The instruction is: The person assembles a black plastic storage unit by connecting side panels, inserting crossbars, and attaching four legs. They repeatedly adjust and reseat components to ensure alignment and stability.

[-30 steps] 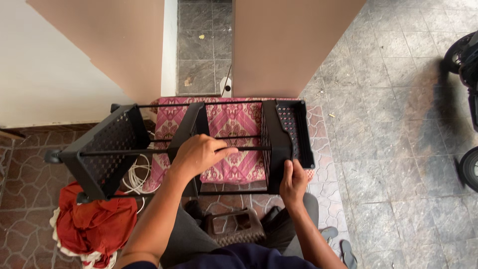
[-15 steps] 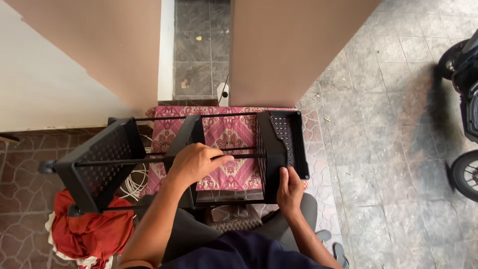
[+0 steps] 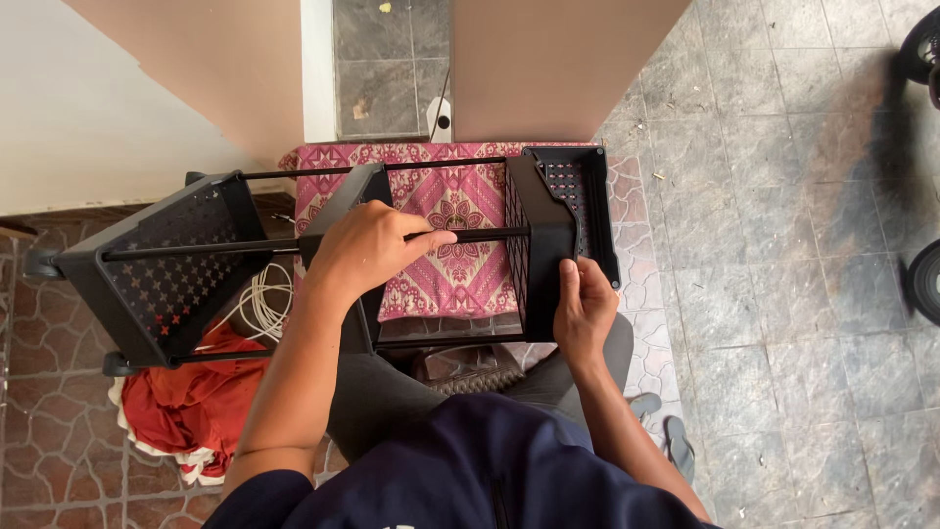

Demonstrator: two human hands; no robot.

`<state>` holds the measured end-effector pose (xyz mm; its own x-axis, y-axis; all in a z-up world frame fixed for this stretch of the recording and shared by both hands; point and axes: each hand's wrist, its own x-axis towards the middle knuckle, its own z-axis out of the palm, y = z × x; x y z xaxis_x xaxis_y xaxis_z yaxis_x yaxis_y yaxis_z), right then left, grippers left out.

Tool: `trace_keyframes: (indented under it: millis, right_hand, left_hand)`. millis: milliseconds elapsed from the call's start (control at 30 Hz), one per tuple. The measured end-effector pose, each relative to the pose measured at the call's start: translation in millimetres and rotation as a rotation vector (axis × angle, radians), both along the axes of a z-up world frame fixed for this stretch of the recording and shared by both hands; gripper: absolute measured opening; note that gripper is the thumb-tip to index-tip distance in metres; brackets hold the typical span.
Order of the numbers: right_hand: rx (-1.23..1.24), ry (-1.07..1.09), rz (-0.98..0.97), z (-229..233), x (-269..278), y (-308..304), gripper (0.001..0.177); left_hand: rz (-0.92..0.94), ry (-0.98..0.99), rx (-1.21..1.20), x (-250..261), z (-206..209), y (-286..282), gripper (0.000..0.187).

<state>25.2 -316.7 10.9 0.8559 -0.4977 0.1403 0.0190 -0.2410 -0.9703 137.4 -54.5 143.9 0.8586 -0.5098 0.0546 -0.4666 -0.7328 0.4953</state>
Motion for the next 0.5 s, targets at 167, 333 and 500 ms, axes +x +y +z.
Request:
trace_keyframes:
  millis: [167, 333, 500]
  right_hand:
    - [0.075, -0.084, 0.034, -3, 3, 12, 0.021]
    - [0.051, -0.050, 0.043, -3, 1, 17, 0.026]
    - [0.081, 0.009, 0.099, -5, -6, 14, 0.030]
  left_hand:
    - [0.022, -0.027, -0.018, -3, 13, 6, 0.041]
    - [0.026, -0.023, -0.026, -3, 19, 11, 0.039]
    - [0.045, 0.112, 0.069, -4, 7, 10, 0.049]
